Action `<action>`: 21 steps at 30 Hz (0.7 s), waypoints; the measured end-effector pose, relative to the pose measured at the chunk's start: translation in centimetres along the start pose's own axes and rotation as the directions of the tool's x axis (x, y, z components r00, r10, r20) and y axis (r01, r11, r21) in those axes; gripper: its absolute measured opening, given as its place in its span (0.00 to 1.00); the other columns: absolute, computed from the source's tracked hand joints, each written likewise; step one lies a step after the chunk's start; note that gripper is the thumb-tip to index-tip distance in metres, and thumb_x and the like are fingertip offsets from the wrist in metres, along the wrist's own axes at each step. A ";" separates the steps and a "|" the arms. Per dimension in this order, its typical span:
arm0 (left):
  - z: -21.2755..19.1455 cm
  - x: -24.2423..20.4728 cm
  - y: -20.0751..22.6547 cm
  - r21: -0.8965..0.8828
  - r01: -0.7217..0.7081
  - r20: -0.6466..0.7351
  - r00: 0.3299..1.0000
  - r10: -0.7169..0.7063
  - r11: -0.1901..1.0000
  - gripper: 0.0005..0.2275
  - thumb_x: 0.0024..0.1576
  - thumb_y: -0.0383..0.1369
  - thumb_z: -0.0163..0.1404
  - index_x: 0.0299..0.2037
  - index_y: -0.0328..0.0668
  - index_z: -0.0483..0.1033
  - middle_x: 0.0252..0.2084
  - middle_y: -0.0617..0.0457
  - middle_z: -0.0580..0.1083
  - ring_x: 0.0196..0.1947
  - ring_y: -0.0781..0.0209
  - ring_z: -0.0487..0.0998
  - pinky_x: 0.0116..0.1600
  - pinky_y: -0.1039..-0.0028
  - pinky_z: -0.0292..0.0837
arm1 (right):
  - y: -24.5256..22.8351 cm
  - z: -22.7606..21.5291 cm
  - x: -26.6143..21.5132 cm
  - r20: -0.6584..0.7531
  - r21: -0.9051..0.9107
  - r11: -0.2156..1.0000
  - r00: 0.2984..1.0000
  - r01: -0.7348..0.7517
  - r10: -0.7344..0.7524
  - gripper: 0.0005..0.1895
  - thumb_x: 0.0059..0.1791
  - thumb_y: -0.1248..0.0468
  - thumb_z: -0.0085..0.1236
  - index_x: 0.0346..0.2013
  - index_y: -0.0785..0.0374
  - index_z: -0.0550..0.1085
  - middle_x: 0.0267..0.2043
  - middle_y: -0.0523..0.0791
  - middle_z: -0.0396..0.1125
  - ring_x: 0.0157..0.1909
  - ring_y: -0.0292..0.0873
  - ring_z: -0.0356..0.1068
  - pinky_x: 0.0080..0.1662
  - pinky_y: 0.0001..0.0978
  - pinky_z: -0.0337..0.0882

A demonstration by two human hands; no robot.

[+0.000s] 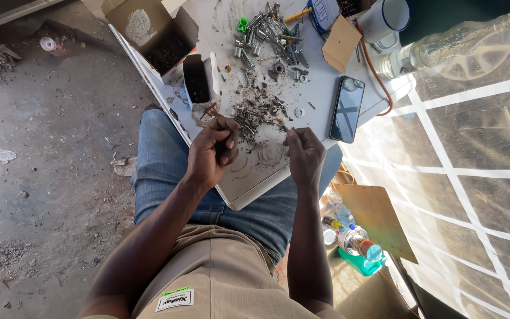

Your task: The person sits with a white board on their lap and sorts small metal screws and fasteners by hand. They pick up individual pieces, separate them, and place them into piles on the board while occasionally touching a nearby phone.

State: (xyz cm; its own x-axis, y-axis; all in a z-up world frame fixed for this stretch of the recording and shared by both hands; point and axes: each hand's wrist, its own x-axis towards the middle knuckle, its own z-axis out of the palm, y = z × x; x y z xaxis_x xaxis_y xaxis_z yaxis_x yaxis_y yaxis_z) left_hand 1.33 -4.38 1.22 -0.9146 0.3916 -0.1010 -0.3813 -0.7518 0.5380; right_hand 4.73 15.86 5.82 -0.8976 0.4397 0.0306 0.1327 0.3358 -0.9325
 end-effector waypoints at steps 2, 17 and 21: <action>-0.5 0.3 -0.4 -0.023 0.021 -0.015 1.000 -0.022 1.000 0.09 0.64 0.28 0.38 0.48 0.36 0.72 0.25 0.55 0.61 0.16 0.70 0.61 0.24 0.80 0.55 | -1.3 0.8 -0.4 0.021 0.034 0.999 1.000 -0.013 0.013 0.11 0.53 0.64 0.55 0.29 0.63 0.78 0.19 0.46 0.67 0.21 0.33 0.62 0.24 0.24 0.59; 0.0 0.5 -0.7 -0.014 0.054 -0.115 0.992 -0.055 0.998 0.19 0.71 0.41 0.39 0.33 0.37 0.72 0.21 0.58 0.52 0.11 0.68 0.55 0.21 0.78 0.52 | -0.3 1.5 -0.8 0.270 0.009 0.999 0.962 0.034 -0.035 0.12 0.54 0.63 0.55 0.27 0.62 0.77 0.20 0.49 0.68 0.23 0.35 0.63 0.24 0.27 0.59; 0.3 0.6 -0.5 -0.002 0.046 -0.116 0.992 -0.046 0.999 0.19 0.71 0.42 0.39 0.32 0.38 0.72 0.20 0.59 0.52 0.10 0.68 0.55 0.20 0.78 0.52 | -1.0 2.0 -1.0 0.312 -0.030 0.997 0.948 0.073 -0.060 0.10 0.55 0.62 0.57 0.30 0.60 0.80 0.22 0.50 0.71 0.25 0.35 0.64 0.27 0.29 0.61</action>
State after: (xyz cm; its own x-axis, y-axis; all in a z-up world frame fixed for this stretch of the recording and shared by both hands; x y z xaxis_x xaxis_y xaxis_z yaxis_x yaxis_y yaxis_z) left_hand 1.03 -3.60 1.09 -0.9055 0.3616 -0.2222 -0.4234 -0.7338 0.5313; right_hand 4.65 13.46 5.98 -0.9903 0.1366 -0.0269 0.0789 0.3919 -0.9166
